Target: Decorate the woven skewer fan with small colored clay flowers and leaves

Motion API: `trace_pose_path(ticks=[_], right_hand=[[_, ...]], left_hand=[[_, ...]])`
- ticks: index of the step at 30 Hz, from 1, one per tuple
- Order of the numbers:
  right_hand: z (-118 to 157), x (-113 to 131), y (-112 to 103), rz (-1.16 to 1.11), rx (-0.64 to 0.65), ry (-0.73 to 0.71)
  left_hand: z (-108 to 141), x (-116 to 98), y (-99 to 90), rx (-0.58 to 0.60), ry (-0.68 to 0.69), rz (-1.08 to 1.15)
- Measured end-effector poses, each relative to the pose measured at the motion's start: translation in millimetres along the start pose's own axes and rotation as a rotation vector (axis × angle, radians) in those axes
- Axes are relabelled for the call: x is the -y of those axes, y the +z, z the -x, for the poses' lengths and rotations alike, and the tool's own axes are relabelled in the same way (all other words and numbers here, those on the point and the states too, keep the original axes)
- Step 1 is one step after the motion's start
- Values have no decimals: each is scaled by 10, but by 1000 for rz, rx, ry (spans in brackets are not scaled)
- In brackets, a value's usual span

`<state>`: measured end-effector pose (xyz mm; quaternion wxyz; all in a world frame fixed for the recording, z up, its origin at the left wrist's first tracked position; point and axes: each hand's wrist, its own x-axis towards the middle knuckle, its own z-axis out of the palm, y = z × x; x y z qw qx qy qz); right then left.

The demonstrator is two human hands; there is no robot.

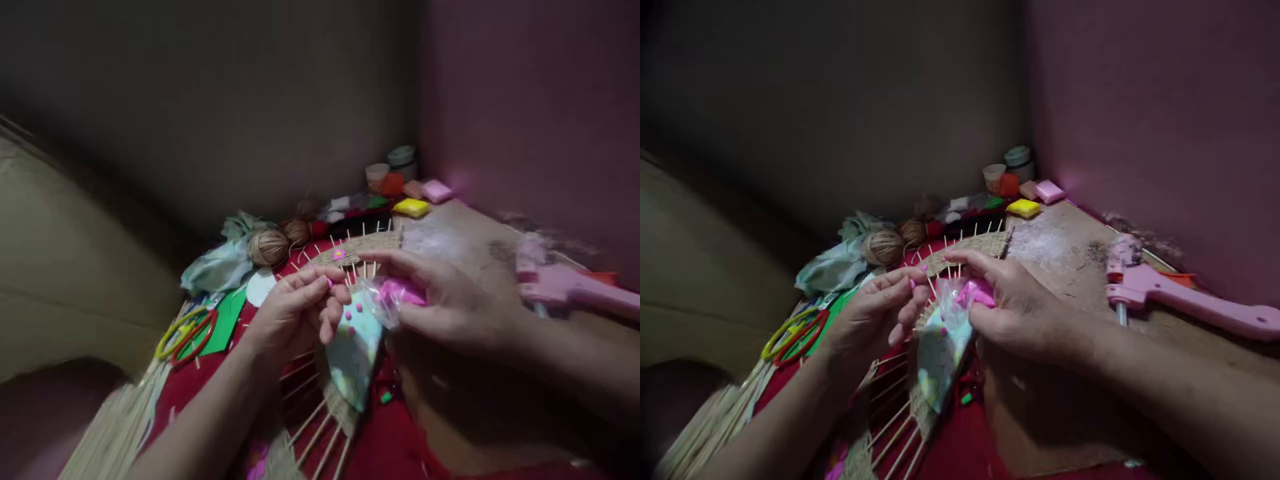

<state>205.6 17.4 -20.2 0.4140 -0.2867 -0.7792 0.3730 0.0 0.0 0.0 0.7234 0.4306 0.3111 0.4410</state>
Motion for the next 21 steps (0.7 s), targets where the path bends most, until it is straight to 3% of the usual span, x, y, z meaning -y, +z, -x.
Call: trace_pose_path(ticks=[10,21], right_hand=[[13,20,0,34,-11,30],[10,27,-4,22,-29,9]], left_hand=[[9,46,-87,14,-55,-24],[-1,35,-121,56,-19,-49]])
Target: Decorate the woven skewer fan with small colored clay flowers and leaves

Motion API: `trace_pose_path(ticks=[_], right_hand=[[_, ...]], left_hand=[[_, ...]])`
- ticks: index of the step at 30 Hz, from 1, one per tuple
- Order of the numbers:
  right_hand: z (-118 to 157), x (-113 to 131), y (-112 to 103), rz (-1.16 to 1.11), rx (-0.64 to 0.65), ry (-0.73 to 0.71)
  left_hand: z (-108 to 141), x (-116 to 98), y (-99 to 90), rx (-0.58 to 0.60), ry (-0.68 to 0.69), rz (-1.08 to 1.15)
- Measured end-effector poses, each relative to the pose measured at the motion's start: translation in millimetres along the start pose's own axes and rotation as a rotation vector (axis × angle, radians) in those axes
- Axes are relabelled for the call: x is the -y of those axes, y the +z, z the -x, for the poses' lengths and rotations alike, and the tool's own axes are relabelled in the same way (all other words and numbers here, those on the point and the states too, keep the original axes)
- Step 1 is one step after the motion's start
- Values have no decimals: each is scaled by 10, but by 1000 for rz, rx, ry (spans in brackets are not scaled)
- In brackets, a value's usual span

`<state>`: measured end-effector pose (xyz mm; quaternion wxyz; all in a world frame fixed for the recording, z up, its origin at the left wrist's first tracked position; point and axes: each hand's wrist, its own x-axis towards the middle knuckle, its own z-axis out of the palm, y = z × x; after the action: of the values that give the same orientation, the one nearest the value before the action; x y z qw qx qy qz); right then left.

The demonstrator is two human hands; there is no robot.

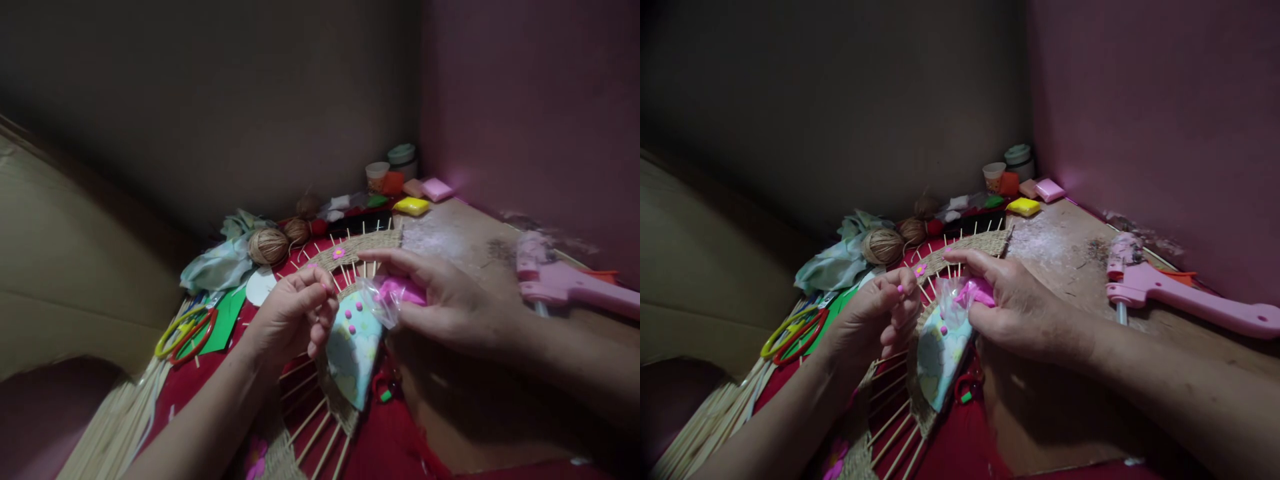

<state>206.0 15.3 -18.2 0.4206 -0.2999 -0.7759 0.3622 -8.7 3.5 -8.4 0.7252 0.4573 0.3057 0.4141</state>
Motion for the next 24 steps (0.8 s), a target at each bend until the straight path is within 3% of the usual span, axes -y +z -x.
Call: trace_pose_path(ticks=[6,11,14,17,20,24], right_hand=[[2,-1,3,27,-5,-4],[3,-12,8,41,-10,-9],[-2,-3,4,30,-11,-10],[-7,6,5,6,-36,-37],[-10,3,10,1,-45,-46],[-11,-9,15,-21,-45,-45]], left_hand=[[-36,-9,19,-52,69,1],[-14,-54,41,-79,-6,-9],[2,-84,37,-51,-18,-130],[15,-108,42,-94,-18,-356],[31,-104,62,-183,9,-747],[45,-34,79,-142,261,-1310]])
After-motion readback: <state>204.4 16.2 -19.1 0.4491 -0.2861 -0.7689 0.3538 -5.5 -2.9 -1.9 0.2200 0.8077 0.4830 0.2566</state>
